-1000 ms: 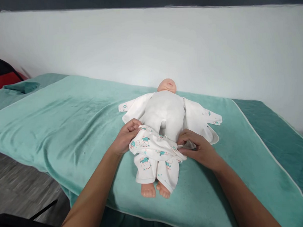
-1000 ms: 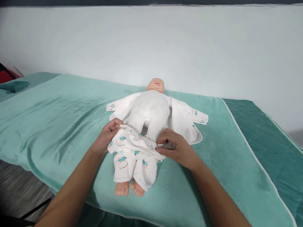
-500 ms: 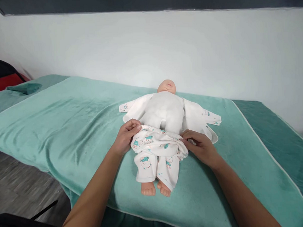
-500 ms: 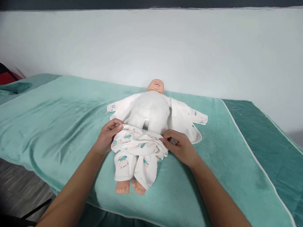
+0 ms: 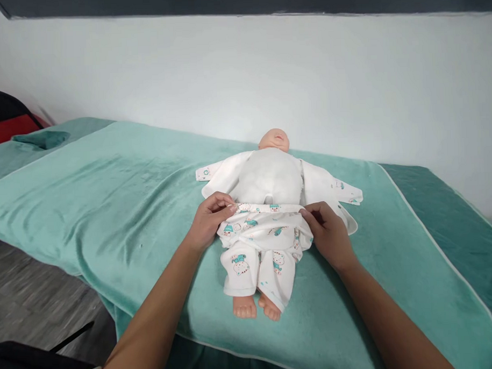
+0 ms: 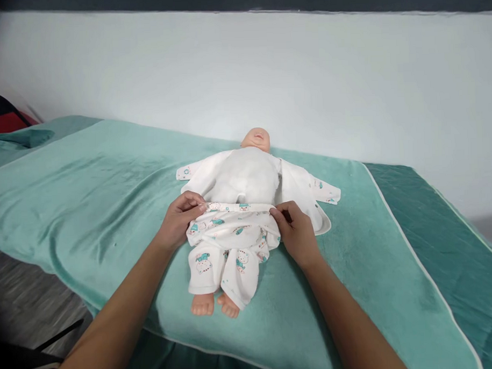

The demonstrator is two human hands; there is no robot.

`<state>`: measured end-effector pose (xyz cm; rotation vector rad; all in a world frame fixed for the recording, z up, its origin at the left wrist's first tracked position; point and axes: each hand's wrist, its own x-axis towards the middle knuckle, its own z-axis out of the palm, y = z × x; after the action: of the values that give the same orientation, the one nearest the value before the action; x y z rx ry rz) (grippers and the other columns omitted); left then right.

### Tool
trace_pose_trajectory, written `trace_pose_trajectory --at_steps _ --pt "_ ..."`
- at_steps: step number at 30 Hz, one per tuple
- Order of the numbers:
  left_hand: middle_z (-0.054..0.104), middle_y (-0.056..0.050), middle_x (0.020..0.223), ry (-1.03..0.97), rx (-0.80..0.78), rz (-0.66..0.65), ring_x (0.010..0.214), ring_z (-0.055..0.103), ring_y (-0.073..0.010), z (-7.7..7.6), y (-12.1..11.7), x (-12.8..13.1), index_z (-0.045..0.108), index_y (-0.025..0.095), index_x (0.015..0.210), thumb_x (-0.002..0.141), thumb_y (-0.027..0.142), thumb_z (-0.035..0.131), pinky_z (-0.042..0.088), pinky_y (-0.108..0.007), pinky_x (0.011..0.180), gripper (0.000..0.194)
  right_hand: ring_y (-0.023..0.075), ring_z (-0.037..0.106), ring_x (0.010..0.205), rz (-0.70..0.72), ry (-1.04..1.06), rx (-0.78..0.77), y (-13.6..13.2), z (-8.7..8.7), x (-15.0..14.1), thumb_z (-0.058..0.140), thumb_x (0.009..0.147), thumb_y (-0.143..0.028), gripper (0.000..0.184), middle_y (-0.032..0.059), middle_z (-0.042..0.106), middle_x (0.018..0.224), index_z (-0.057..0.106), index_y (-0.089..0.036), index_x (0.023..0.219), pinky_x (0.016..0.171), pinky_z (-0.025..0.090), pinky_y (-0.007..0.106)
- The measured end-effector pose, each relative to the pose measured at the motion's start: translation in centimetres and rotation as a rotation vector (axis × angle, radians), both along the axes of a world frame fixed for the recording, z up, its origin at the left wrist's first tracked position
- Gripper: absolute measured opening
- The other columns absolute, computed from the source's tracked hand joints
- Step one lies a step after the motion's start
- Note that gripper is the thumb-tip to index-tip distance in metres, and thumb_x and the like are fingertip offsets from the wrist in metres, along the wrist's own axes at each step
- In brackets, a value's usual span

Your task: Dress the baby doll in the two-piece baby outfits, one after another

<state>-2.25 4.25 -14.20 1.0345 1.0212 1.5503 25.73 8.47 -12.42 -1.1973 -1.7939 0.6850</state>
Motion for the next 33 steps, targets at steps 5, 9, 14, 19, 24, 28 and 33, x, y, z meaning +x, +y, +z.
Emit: trace_pose_trajectory --at_steps 5,9,14,19,24,28,33 --pt "0.062 0.003 0.069 -0.022 0.016 0.026 0.057 0.049 -0.0081 -0.2 0.1 0.0 0.065 0.019 0.078 0.068 0.031 0.088 0.036 -0.021 0.054 0.027 0.0163 0.055 0.07 0.213 0.045 -0.263 0.5 0.1 0.9 0.063 0.091 -0.047 0.025 0.0 0.062 0.077 0.06 -0.022 0.089 0.06 0.044 0.028" --pt "0.062 0.003 0.07 -0.033 0.018 0.014 0.058 0.049 -0.0078 -0.2 0.1 0.0 0.065 0.019 0.078 0.069 0.029 0.088 0.036 -0.021 0.054 0.026 0.0194 0.061 0.085 0.38 0.0 -0.359 0.5 0.4 1.1 0.068 0.084 -0.035 0.018 0.002 0.069 0.091 0.062 -0.022 0.094 0.073 0.049 0.032" --pt "0.063 0.003 0.07 -0.027 0.013 0.023 0.058 0.05 -0.0078 -0.2 0.1 0.0 0.067 0.019 0.078 0.069 0.03 0.088 0.037 -0.021 0.054 0.025 0.019 0.06 0.081 0.321 -0.019 -0.311 0.5 0.2 0.6 0.061 0.086 -0.031 0.009 0.0006 0.067 0.085 0.06 -0.022 0.088 0.071 0.048 0.032" --pt "0.063 0.003 0.068 -0.054 0.015 0.059 0.055 0.049 -0.0071 0.3 0.3 0.3 0.067 0.019 0.078 0.068 0.03 0.088 0.036 -0.02 0.051 0.025 0.0158 0.053 0.068 0.111 0.127 -0.224 0.4 -0.2 -0.6 0.06 0.088 -0.037 0.014 -0.0008 0.063 0.076 0.056 -0.023 0.089 0.059 0.041 0.027" --pt "0.047 0.008 0.052 -0.14 0.003 0.051 0.041 0.034 -0.0059 1.4 1.1 1.0 0.063 0.022 0.084 0.075 0.035 0.082 0.024 -0.02 0.04 0.025 0.0135 0.043 0.053 -0.08 0.351 -0.194 0.1 0.2 -2.1 0.059 0.089 -0.043 0.021 -0.0027 0.06 0.071 0.052 -0.026 0.098 0.048 0.034 0.026" --pt "0.047 0.008 0.054 -0.161 -0.021 0.068 0.042 0.038 -0.0063 2.3 3.2 1.8 0.062 0.022 0.087 0.072 0.039 0.084 0.029 -0.02 0.042 0.032 0.0141 0.045 0.053 -0.103 0.402 -0.29 0.5 0.2 -2.1 0.061 0.088 -0.046 0.024 -0.0033 0.058 0.067 0.053 -0.026 0.099 0.047 0.035 0.026" --pt "0.053 0.007 0.059 -0.178 -0.047 0.125 0.047 0.047 -0.0079 3.0 8.0 2.4 0.06 0.021 0.088 0.066 0.042 0.088 0.036 -0.021 0.047 0.041 0.0157 0.052 0.06 -0.141 0.398 -0.313 1.4 -0.5 -1.5 0.062 0.088 -0.051 0.029 -0.0014 0.062 0.075 0.055 -0.025 0.099 0.052 0.041 0.027"
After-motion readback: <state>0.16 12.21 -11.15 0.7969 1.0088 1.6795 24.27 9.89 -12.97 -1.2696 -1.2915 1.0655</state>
